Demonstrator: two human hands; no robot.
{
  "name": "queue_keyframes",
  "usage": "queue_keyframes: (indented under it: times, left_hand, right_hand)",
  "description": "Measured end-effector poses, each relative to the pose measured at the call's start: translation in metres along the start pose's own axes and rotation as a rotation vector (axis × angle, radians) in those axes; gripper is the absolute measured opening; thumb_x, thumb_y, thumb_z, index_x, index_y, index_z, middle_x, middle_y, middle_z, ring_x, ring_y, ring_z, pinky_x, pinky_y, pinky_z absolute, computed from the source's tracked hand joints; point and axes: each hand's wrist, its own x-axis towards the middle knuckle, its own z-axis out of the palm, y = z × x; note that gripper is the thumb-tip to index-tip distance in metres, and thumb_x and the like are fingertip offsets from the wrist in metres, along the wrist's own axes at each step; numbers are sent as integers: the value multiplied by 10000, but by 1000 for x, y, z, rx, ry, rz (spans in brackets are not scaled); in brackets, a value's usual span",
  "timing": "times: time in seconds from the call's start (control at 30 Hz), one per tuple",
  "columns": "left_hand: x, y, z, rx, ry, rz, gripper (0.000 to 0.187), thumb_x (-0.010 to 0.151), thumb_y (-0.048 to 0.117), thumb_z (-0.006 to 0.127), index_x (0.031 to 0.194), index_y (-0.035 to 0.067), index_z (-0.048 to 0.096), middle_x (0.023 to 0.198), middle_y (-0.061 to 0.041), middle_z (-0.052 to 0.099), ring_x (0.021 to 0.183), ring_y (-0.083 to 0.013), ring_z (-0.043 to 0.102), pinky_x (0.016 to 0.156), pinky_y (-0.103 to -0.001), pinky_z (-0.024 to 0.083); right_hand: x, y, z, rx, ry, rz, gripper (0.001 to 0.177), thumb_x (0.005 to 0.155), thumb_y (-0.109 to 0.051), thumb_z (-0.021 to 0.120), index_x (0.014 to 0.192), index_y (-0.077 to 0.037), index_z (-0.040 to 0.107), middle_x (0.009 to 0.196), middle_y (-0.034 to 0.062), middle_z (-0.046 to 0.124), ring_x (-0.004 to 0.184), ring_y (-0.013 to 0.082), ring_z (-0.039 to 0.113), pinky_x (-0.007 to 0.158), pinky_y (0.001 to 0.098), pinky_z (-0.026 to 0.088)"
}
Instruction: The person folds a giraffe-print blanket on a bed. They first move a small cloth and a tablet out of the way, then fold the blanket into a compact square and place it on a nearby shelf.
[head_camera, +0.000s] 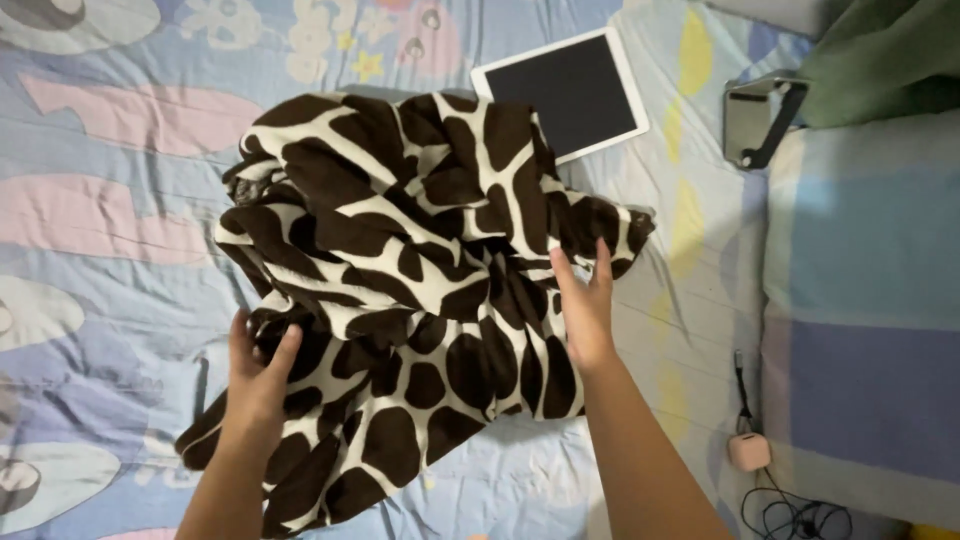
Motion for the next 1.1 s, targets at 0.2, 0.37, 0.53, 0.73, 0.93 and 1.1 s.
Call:
queue_keyframes:
  times: [0.2, 0.37, 0.53, 0.73, 0.93, 1.1]
  left_hand:
    - [11, 33, 47, -174, -130, -28, 951, 971, 335, 680, 1647, 161, 33, 1633, -357, 167, 1482, -541, 264, 1170, -645, 315]
    - [14, 77, 96, -216, -186, -129, 1077, 886, 438, 743, 1652, 158, 40, 1633, -329, 235, 1487, -526, 302, 1137, -714, 284]
    - [44, 60, 123, -101, -190, -153, 1204, 711, 439, 923, 1631, 140, 207, 1604, -289, 329, 1468, -503, 349, 1106, -749, 265]
    - [63, 40, 112, 53, -221, -22, 942, 761, 291, 872, 1549, 65, 408, 1507, -178, 511, 1391, -379, 494, 1145, -550, 431]
    - [68, 31, 93, -17, -139, -116, 796, 812, 236, 729, 1537, 89, 435, 1485, -142, 531, 1371, -341, 508, 1129, -528, 446]
    - [78, 16, 80, -44, -119, -174, 761, 799, 234, 704, 1501, 40, 483, 1442, -195, 569, 1349, -363, 530, 1109, -530, 443]
  right_hand:
    - [11, -22, 52, -97, -101, -2, 1035, 870, -630, 702, 1649, -172, 199, 1665, 275, 190, 1538, 437, 219, 1226, 582, 232]
    - [27, -15, 106, -176, -161, -37, 1110, 770, -681, 760, 1591, -60, 345, 1573, 285, 405, 1478, 449, 353, 1200, 574, 293]
    - [25, 5, 134, -170, -226, -26, 817, 822, -481, 784, 1471, -48, 540, 1441, 232, 586, 1401, 388, 496, 1154, 512, 397]
    - [-11, -24, 137, -110, -299, -34, 819, 826, -408, 791, 1500, -47, 499, 1480, 204, 564, 1402, 361, 503, 1148, 501, 412]
    - [-27, -15, 138, 59, -286, 7, 838, 852, -372, 796, 1512, 24, 463, 1510, 226, 525, 1414, 345, 482, 1143, 514, 402]
    - [-38, -34, 146, -54, -327, 36, 1024, 753, -423, 872, 1551, 8, 396, 1558, 213, 470, 1449, 337, 441, 1176, 477, 385]
